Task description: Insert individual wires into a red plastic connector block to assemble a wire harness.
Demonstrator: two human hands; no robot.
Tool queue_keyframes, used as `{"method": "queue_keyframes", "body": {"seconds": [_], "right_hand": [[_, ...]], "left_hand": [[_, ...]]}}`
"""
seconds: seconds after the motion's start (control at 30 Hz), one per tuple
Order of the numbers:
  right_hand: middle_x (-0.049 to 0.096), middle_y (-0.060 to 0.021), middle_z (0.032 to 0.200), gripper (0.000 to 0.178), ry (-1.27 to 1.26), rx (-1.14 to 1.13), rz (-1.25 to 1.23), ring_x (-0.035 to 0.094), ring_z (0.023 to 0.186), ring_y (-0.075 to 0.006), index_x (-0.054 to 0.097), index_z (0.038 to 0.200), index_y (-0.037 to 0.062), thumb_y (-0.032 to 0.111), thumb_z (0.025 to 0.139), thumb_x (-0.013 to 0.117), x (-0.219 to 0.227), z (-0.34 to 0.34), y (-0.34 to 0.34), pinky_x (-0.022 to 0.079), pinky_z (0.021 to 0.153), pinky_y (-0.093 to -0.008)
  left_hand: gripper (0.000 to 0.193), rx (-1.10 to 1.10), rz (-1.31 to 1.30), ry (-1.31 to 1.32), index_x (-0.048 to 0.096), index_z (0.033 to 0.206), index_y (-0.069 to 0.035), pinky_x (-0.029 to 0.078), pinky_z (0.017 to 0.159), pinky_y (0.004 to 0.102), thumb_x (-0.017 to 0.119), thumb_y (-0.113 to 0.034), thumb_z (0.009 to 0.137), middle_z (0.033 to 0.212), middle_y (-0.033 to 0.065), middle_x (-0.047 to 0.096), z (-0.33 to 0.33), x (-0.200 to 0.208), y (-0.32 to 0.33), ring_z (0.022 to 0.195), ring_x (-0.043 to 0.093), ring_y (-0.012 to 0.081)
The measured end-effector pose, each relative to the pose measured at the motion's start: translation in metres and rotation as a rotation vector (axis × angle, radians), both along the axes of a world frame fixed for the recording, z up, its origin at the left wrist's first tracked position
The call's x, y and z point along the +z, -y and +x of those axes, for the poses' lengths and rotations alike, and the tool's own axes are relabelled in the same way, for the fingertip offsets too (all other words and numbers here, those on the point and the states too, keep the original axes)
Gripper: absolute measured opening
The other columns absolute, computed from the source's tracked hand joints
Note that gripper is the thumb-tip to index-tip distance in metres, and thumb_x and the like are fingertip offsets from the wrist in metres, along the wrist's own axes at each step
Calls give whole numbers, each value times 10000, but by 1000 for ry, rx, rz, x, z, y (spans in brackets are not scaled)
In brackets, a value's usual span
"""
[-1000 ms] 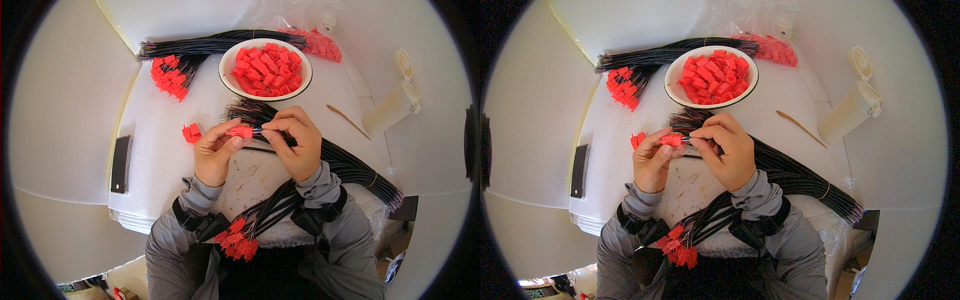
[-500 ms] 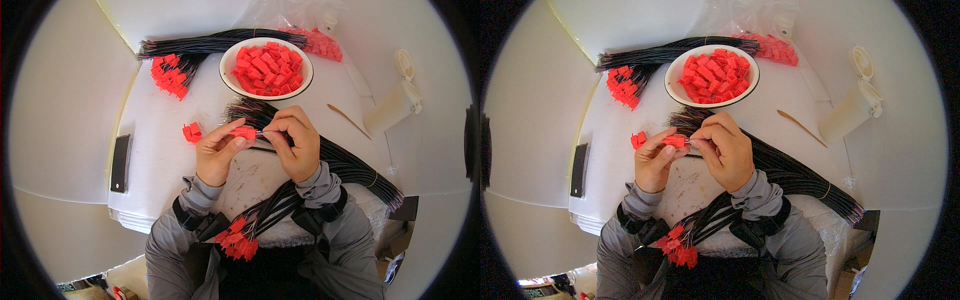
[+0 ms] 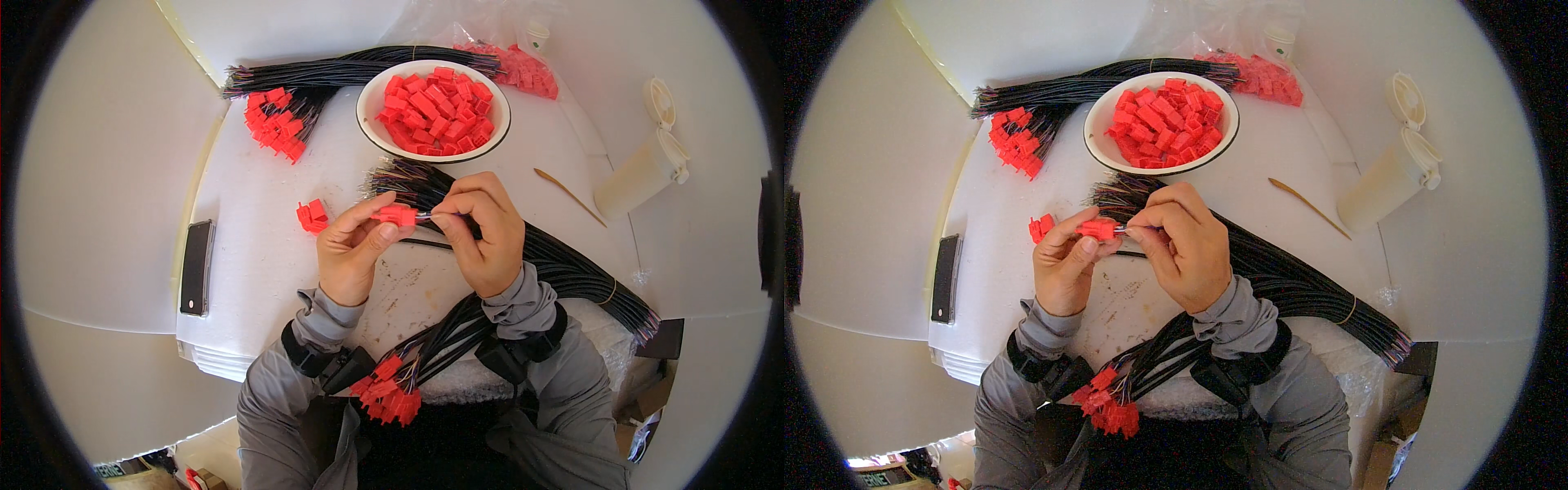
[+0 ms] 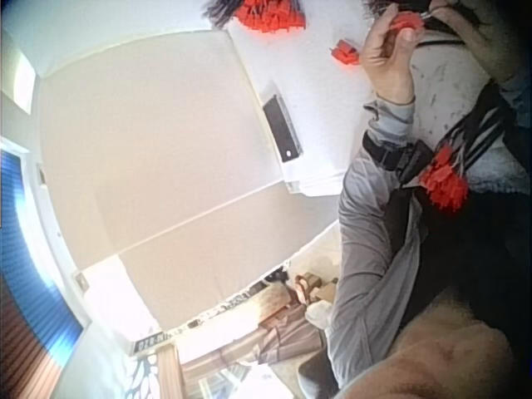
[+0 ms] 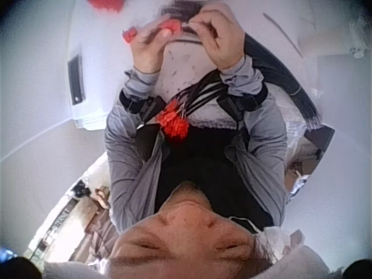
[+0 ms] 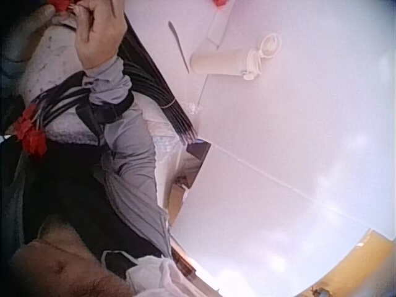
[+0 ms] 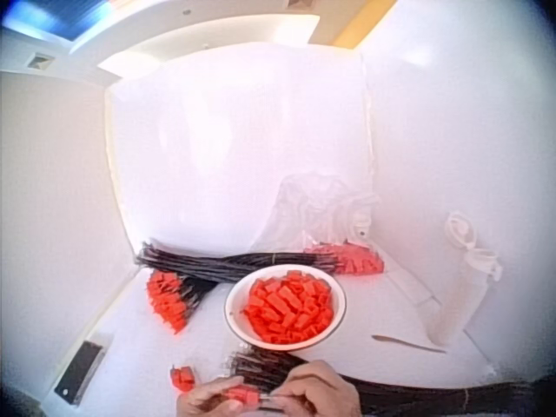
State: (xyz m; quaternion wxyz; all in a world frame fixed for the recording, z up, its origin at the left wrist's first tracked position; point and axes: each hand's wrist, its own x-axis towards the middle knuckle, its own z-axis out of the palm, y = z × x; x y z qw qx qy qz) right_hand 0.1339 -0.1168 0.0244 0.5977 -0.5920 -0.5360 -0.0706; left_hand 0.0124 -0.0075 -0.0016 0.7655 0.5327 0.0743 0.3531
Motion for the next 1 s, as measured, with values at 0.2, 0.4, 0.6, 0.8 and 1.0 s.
{"method": "queue_keyframes", "body": {"seconds": [0.2,0.4,0.6,0.8,1.0], "right_hand": [[500,-75,803,76,-13,-4,-18,494,553,-121,558,774,14,7,719,610,1,0,0,403,478,-214],[501,-75,796,78,-1,-6,10,493,554,-124,562,775,18,14,717,615,0,1,-1,397,479,-213],[504,-76,794,83,-28,-10,-7,489,556,-126,565,776,21,17,712,617,-1,0,-1,391,475,-216],[508,-86,796,100,-35,9,-7,504,576,-151,559,776,21,-6,696,612,-1,0,-1,405,491,-231],[510,-104,799,114,17,6,10,530,640,-215,555,781,12,-33,685,594,1,-2,0,440,550,-268]], "left_hand": [[307,5,-7,1,498,1083,47,488,769,324,549,11,782,937,138,576,0,2,1,848,574,197],[295,0,-21,-12,506,1071,47,493,767,328,548,15,781,947,137,573,0,0,0,855,574,201],[297,-5,-4,8,506,1071,38,493,770,339,549,22,778,957,142,570,0,-1,0,865,573,207],[309,-24,-10,27,497,1084,32,483,790,344,547,18,779,967,149,569,0,-3,-1,887,565,205],[318,-85,-139,54,487,1101,26,472,814,358,540,-1,789,1004,151,556,1,-1,0,931,550,215]]}}
